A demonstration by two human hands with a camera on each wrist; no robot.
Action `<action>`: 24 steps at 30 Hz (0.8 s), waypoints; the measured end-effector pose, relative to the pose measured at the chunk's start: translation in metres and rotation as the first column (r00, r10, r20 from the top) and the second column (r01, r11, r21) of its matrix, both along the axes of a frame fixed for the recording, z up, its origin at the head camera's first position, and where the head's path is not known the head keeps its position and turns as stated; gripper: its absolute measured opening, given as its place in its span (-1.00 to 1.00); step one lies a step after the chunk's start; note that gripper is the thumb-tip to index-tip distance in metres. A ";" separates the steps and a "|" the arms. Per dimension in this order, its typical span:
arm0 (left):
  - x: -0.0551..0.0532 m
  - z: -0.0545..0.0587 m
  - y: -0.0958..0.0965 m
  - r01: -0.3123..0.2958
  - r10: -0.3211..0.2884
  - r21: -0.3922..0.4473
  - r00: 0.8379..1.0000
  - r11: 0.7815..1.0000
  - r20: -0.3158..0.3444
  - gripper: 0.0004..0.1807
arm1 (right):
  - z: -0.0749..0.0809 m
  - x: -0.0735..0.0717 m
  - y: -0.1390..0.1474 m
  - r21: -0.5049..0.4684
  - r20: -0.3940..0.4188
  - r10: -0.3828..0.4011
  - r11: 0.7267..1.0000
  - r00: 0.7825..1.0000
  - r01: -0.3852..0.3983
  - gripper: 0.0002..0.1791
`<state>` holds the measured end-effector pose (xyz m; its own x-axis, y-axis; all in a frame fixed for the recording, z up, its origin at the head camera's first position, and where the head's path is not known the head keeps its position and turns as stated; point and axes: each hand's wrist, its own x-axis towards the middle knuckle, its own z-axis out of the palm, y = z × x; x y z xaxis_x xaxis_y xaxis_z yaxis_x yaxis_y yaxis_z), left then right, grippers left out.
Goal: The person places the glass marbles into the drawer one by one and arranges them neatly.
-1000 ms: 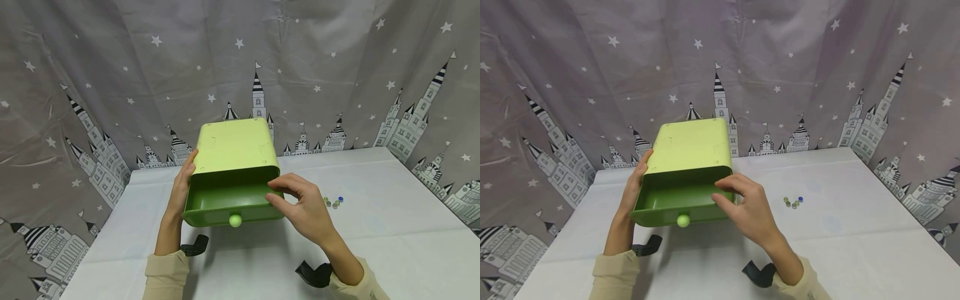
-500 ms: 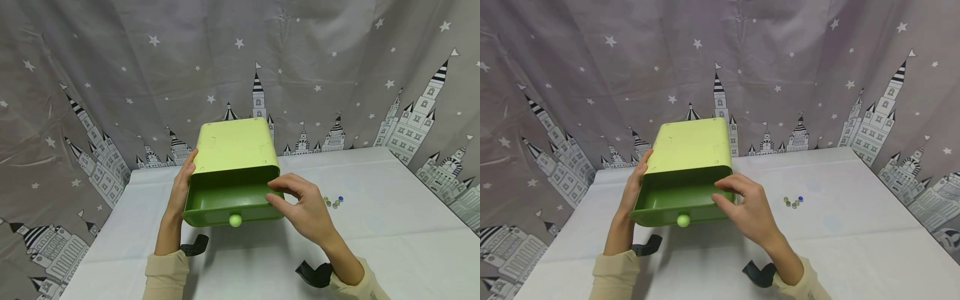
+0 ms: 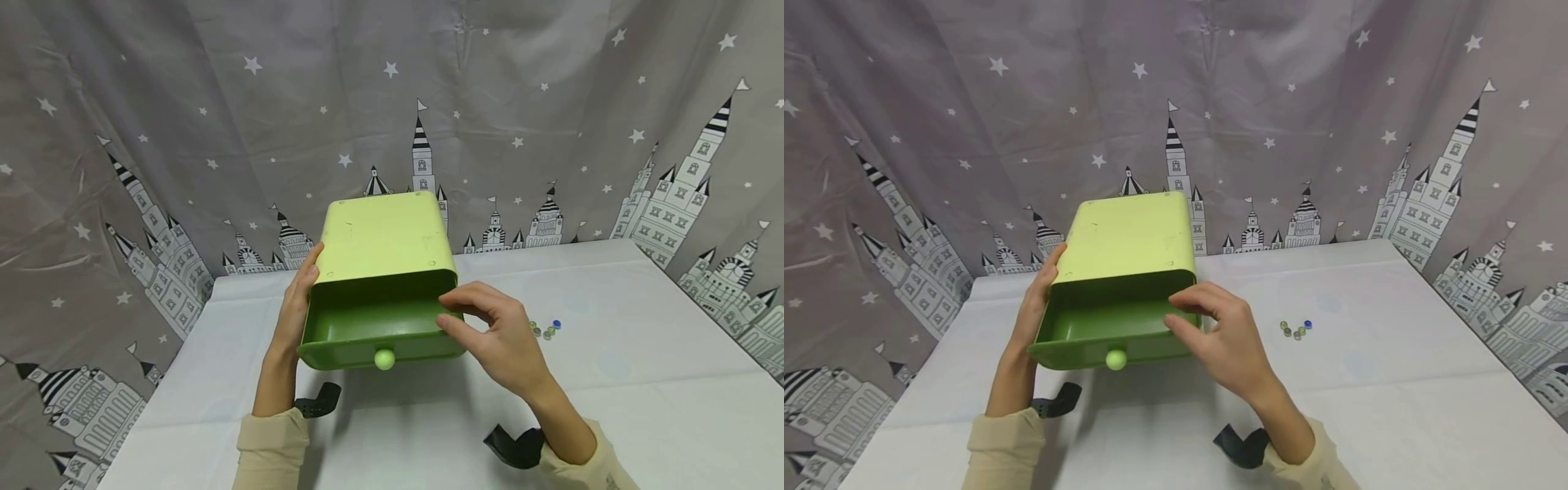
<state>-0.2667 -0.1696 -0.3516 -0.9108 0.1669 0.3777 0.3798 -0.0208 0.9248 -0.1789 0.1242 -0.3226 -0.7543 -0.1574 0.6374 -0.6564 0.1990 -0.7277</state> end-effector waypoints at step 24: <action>0.000 0.002 0.001 -0.016 0.016 0.003 1.000 1.000 0.024 -0.41 | -0.013 -0.042 0.057 0.065 -0.089 -0.332 0.939 0.939 0.338 -0.80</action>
